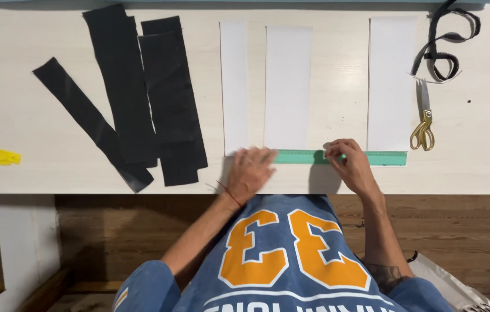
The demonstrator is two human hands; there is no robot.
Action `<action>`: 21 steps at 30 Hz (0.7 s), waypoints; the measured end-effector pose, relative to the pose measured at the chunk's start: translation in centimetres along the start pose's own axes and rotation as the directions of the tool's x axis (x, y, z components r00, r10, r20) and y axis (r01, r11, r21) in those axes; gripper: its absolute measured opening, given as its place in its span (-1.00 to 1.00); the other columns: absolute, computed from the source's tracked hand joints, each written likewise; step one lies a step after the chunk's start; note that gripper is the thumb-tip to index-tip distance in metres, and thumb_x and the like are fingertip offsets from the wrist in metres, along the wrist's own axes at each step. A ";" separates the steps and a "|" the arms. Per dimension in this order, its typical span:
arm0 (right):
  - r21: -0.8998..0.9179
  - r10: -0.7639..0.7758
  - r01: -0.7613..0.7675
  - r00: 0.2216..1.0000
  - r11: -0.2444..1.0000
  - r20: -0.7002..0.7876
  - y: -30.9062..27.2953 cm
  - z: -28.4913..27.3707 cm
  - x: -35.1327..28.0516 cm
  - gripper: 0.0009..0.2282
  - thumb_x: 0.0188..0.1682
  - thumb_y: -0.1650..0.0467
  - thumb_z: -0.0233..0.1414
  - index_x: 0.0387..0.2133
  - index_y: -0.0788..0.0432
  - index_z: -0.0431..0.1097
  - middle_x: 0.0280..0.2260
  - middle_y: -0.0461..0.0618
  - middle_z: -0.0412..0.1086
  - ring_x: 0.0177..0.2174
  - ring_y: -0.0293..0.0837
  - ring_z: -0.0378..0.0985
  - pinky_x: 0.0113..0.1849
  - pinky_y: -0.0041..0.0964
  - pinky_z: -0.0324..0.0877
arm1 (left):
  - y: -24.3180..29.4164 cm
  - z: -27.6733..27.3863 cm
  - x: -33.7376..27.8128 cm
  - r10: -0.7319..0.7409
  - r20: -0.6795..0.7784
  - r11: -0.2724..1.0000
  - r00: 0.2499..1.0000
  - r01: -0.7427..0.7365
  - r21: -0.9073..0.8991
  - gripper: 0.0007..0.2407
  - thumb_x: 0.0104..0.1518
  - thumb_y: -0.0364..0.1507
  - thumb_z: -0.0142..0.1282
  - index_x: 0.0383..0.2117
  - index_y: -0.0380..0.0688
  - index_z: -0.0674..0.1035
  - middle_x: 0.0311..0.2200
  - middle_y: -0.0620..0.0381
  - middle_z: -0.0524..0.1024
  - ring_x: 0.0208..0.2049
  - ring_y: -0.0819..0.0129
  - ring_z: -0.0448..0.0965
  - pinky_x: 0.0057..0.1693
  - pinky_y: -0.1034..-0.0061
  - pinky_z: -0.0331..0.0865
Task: Measuring and cutting strips of material using a ruler and scissors
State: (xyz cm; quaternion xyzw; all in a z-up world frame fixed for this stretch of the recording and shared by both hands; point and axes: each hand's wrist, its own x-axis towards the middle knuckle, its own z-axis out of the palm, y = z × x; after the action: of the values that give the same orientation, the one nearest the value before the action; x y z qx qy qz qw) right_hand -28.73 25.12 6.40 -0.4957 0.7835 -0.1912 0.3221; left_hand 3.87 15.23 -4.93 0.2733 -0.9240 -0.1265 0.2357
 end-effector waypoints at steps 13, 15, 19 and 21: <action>-0.074 -0.088 0.098 0.988 0.992 0.124 3.8 -0.3 0.1 -0.88 0.10 0.38 0.32 -0.13 -0.05 0.69 0.14 -0.07 0.60 0.12 0.19 0.70 0.12 0.07 0.66 | -1.7 -6.4 5.8 -0.220 0.387 0.954 0.896 0.281 -0.109 -0.69 0.28 -0.13 0.41 0.03 0.24 0.57 -0.08 0.37 0.57 0.09 0.28 0.58 0.25 0.17 0.29; -0.085 -0.081 0.091 0.990 0.992 0.115 3.4 -1.5 1.8 -0.88 0.11 0.38 0.31 -0.11 -0.03 0.68 0.07 -0.04 0.61 0.09 0.18 0.72 0.10 0.06 0.66 | -1.9 -6.3 7.0 -0.262 0.411 0.926 0.873 0.347 -0.148 -0.75 0.34 -0.13 0.38 0.00 0.31 0.55 -0.19 0.46 0.67 -0.03 0.38 0.70 0.25 0.26 0.30; -0.145 -0.143 0.160 0.983 0.977 0.118 1.8 -3.1 6.7 -0.84 0.17 0.33 0.30 -0.03 0.02 0.66 0.02 0.13 0.63 0.10 0.26 0.69 0.16 0.16 0.56 | -3.4 -5.4 10.0 -0.315 0.228 0.931 0.921 0.346 -0.113 -0.72 0.37 -0.19 0.38 0.10 0.23 0.55 -0.09 0.31 0.71 0.01 0.24 0.73 0.23 0.18 0.40; -0.194 -0.112 0.132 0.987 0.972 0.111 1.1 -3.4 9.6 -0.84 0.18 0.33 0.30 -0.02 0.04 0.68 0.03 0.13 0.64 0.11 0.23 0.69 0.17 0.15 0.55 | -3.3 -4.3 11.6 -0.312 0.101 0.947 0.945 0.318 -0.051 -0.72 0.40 -0.19 0.35 0.14 0.17 0.58 0.00 0.22 0.67 0.11 0.19 0.69 0.24 0.18 0.40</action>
State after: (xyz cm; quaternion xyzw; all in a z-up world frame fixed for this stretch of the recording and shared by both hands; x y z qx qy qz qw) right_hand -34.75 16.87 5.16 -0.5820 0.7497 -0.1056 0.2968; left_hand -1.11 5.53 1.80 0.4034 -0.8735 -0.2057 0.1786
